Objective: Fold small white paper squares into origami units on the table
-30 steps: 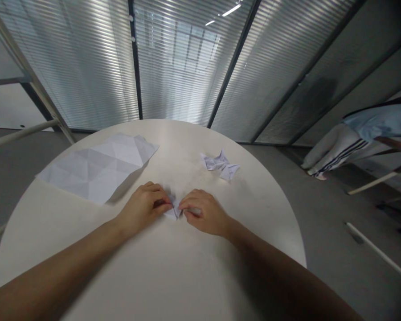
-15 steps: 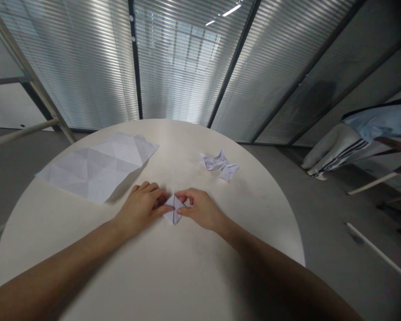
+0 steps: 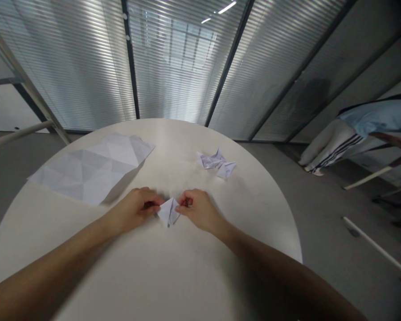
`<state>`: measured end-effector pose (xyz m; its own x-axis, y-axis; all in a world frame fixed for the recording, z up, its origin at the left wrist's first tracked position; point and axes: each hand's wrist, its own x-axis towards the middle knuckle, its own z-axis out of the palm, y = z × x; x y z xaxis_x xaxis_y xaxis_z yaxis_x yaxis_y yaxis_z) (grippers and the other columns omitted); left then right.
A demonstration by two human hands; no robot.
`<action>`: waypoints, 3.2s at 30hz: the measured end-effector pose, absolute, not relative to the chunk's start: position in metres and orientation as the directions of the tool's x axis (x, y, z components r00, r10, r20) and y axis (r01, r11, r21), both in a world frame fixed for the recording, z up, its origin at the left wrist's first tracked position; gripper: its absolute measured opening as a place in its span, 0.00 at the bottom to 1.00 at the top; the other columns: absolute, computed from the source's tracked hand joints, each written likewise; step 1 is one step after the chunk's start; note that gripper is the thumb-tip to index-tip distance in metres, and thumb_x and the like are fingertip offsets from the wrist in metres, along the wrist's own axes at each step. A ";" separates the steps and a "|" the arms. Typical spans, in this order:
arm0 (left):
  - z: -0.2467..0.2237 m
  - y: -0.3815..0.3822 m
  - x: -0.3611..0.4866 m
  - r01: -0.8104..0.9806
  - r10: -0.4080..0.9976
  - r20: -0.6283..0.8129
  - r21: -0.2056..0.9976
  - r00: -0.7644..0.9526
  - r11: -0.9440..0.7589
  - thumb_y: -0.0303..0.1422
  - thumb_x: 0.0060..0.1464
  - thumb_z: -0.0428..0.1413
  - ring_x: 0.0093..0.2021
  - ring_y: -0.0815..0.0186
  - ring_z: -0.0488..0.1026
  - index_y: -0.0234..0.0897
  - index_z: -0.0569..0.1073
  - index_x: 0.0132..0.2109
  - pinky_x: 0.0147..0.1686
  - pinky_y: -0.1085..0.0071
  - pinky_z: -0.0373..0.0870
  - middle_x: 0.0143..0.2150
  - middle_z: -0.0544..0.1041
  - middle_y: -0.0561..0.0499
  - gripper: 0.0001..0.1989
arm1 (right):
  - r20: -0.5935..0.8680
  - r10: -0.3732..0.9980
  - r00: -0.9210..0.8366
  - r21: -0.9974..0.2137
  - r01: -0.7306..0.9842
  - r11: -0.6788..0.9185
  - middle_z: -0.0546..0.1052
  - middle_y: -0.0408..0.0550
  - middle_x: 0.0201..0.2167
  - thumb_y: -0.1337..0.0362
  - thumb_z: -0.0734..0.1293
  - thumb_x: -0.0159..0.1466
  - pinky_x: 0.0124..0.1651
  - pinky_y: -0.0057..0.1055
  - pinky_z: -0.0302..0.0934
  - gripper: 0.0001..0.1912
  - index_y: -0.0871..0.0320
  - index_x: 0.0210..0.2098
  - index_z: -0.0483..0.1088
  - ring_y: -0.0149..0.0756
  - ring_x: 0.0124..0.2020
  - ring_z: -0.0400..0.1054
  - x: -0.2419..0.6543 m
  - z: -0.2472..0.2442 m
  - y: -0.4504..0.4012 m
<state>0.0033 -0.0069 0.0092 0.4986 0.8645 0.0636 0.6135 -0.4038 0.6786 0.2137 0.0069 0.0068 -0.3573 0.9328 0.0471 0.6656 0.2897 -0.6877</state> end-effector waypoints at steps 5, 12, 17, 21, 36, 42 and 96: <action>0.009 -0.011 0.006 0.668 0.867 0.123 0.589 0.482 -0.455 0.28 0.52 0.53 0.30 0.68 0.68 0.37 0.76 0.35 0.31 0.73 0.61 0.29 0.72 0.52 0.07 | 0.119 0.921 -0.372 -0.672 0.653 0.350 0.74 0.40 0.22 0.68 0.73 0.52 0.31 0.24 0.54 0.06 0.57 0.22 0.73 0.27 0.26 0.64 0.215 0.004 0.006; 0.007 -0.008 0.010 0.675 0.848 0.152 0.541 0.508 -0.501 0.31 0.57 0.50 0.32 0.67 0.68 0.37 0.73 0.37 0.34 0.71 0.61 0.30 0.72 0.52 0.07 | 0.115 0.898 -0.424 -0.707 0.601 0.374 0.74 0.39 0.23 0.67 0.72 0.54 0.30 0.25 0.55 0.02 0.56 0.27 0.75 0.27 0.24 0.64 0.217 -0.002 0.011; 0.003 -0.009 0.013 0.699 0.801 0.216 0.398 0.558 -0.594 0.27 0.59 0.46 0.34 0.65 0.68 0.36 0.68 0.37 0.39 0.66 0.61 0.31 0.72 0.50 0.07 | 0.172 0.848 -0.501 -0.652 0.587 0.479 0.75 0.40 0.25 0.70 0.71 0.56 0.34 0.27 0.56 0.03 0.56 0.29 0.75 0.28 0.27 0.65 0.220 0.001 0.012; 0.000 -0.013 0.013 0.734 0.776 0.261 0.255 0.575 -0.630 0.27 0.60 0.45 0.34 0.64 0.68 0.36 0.68 0.37 0.42 0.63 0.59 0.31 0.72 0.50 0.08 | 0.241 0.813 -0.531 -0.560 0.608 0.563 0.74 0.40 0.24 0.69 0.72 0.56 0.40 0.31 0.53 0.04 0.57 0.25 0.73 0.29 0.29 0.66 0.221 0.003 0.010; 0.010 -0.027 0.001 0.547 0.535 0.286 0.044 0.795 -0.836 0.28 0.61 0.46 0.38 0.63 0.71 0.37 0.73 0.42 0.43 0.64 0.62 0.34 0.76 0.47 0.11 | 0.264 0.402 -0.877 -0.007 0.415 0.910 0.77 0.50 0.34 0.71 0.60 0.63 0.42 0.37 0.56 0.10 0.60 0.40 0.72 0.39 0.37 0.65 0.237 0.000 -0.007; 0.009 -0.024 0.006 0.571 0.526 0.305 -0.077 0.794 -0.817 0.31 0.63 0.46 0.32 0.64 0.69 0.36 0.72 0.35 0.37 0.65 0.61 0.28 0.73 0.49 0.12 | 0.268 0.459 -0.847 0.024 0.482 0.876 0.76 0.51 0.30 0.55 0.64 0.63 0.41 0.38 0.56 0.14 0.60 0.33 0.72 0.40 0.35 0.66 0.227 0.007 -0.010; 0.000 -0.009 0.016 0.511 0.911 0.278 0.759 0.306 -0.403 0.36 0.52 0.59 0.27 0.69 0.71 0.37 0.77 0.30 0.29 0.74 0.63 0.27 0.76 0.52 0.07 | 0.290 0.835 -0.468 -0.844 0.286 0.454 0.70 0.41 0.27 0.68 0.69 0.58 0.31 0.25 0.59 0.03 0.57 0.28 0.70 0.28 0.28 0.65 0.211 0.002 0.003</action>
